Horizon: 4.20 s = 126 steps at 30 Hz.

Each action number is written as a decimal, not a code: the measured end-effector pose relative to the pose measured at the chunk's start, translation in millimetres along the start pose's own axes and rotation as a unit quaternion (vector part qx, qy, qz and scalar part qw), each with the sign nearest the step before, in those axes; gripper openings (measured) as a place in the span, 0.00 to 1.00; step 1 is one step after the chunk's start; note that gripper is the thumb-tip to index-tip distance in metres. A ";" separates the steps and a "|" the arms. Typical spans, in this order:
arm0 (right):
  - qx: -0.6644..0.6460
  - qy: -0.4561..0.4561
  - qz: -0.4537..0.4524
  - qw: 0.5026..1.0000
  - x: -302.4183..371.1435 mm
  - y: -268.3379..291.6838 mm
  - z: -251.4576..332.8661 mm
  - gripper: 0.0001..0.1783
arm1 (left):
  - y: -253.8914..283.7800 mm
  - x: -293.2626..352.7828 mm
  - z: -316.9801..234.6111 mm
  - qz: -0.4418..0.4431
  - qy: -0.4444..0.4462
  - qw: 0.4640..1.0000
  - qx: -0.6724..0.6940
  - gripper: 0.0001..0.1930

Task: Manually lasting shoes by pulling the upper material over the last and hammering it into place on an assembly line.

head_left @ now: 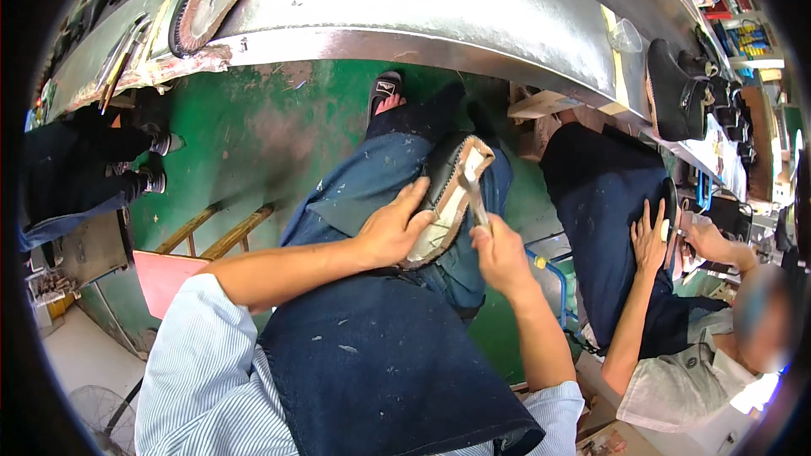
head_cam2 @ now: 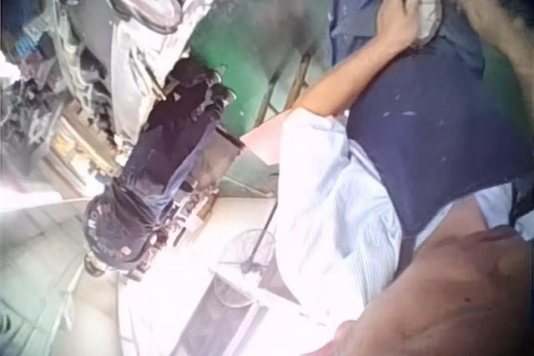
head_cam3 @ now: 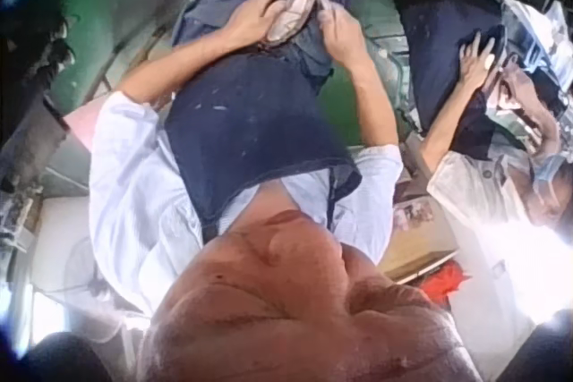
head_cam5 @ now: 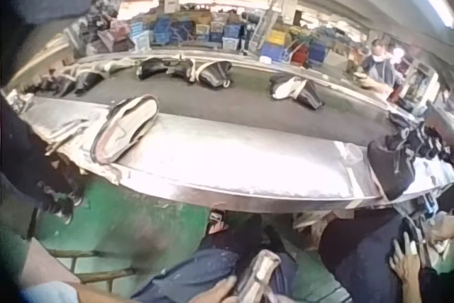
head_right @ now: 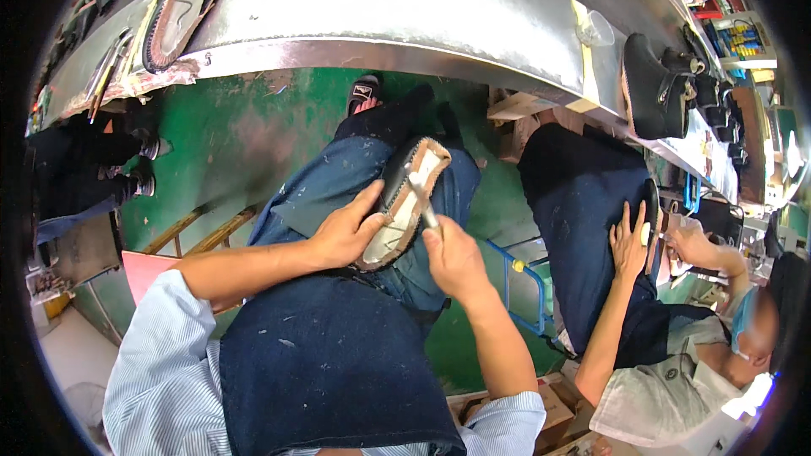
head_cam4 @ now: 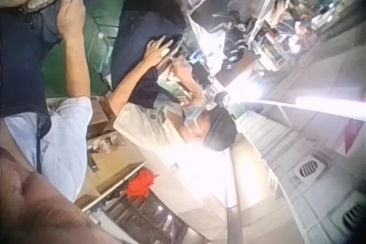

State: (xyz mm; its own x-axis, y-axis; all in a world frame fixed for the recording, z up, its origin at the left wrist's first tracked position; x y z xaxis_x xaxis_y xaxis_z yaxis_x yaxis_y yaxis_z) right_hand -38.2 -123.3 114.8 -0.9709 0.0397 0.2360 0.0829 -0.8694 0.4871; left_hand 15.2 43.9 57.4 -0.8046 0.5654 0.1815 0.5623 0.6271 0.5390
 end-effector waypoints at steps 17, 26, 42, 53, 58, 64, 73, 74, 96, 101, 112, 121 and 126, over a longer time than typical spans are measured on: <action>-0.236 -0.178 -0.062 0.953 87.7 -15.3 -69.5 0.19 | -24.0 -23.9 23.9 0.046 0.221 0.943 0.246 0.45; -0.187 -0.143 -0.158 0.959 117.7 19.7 -40.2 0.13 | 69.9 -40.0 -69.9 0.103 -0.166 0.941 -0.276 0.54; -0.170 -0.172 0.154 0.958 69.0 18.1 13.9 0.14 | 55.4 17.0 -28.6 0.025 -0.293 0.827 -0.479 0.28; -0.048 -0.209 0.340 0.916 37.0 18.5 37.9 0.19 | 58.0 26.6 -29.0 0.045 -0.300 0.836 -0.458 0.26; 0.032 -0.168 0.402 0.899 27.6 14.6 57.1 0.21 | 64.0 29.9 -35.7 0.088 -0.303 0.878 -0.360 0.33; 0.117 -0.246 0.468 0.841 28.3 -2.1 67.3 0.17 | 41.1 -9.0 -52.0 0.112 -0.259 0.936 -0.209 0.35; 0.121 -0.229 0.379 0.888 67.3 90.5 80.7 0.16 | 47.8 -11.2 -52.7 0.056 -0.303 0.932 -0.192 0.32; 0.125 -0.208 0.362 0.900 63.9 89.2 90.7 0.17 | 49.7 -10.1 -56.5 0.047 -0.323 0.919 -0.220 0.32; -0.665 0.017 0.083 0.742 -49.7 2.0 47.3 0.55 | 120.5 28.9 -143.4 0.211 -0.287 0.919 0.170 0.63; -0.557 0.106 -0.045 0.823 -76.0 5.4 64.0 0.43 | 124.3 22.1 -92.0 -0.128 -0.102 0.949 0.270 0.59; -0.286 -0.067 -0.161 0.942 -29.4 27.0 -46.2 0.11 | 323.5 -192.0 -126.1 -0.119 -0.081 0.963 0.227 0.28; -0.101 -0.155 -0.172 0.968 45.0 12.9 -76.7 0.17 | 422.8 -376.3 -75.6 -0.270 -0.131 0.892 -0.337 0.31; -0.117 -0.181 -0.186 0.959 36.0 17.2 -84.2 0.20 | 420.1 -331.3 -59.2 -0.207 -0.178 0.852 -0.446 0.32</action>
State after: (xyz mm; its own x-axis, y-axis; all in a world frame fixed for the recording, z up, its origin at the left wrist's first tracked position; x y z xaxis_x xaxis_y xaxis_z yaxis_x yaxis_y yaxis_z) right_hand -90.6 -178.2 60.8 -0.7785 0.5002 0.3791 -0.3477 -0.8466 0.4031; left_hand 506.7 88.3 272.4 -0.7004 0.6214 -0.3512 -0.2525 0.2446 0.9362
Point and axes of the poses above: each hand's wrist, its own x-axis away from the middle knuckle, its own y-axis out of the back of the hand, z = x × y, the point moved 9 cm from there along -x, towards the middle knuckle, and after that the axes turned 10 degrees about -x, right-handed, at the moved point
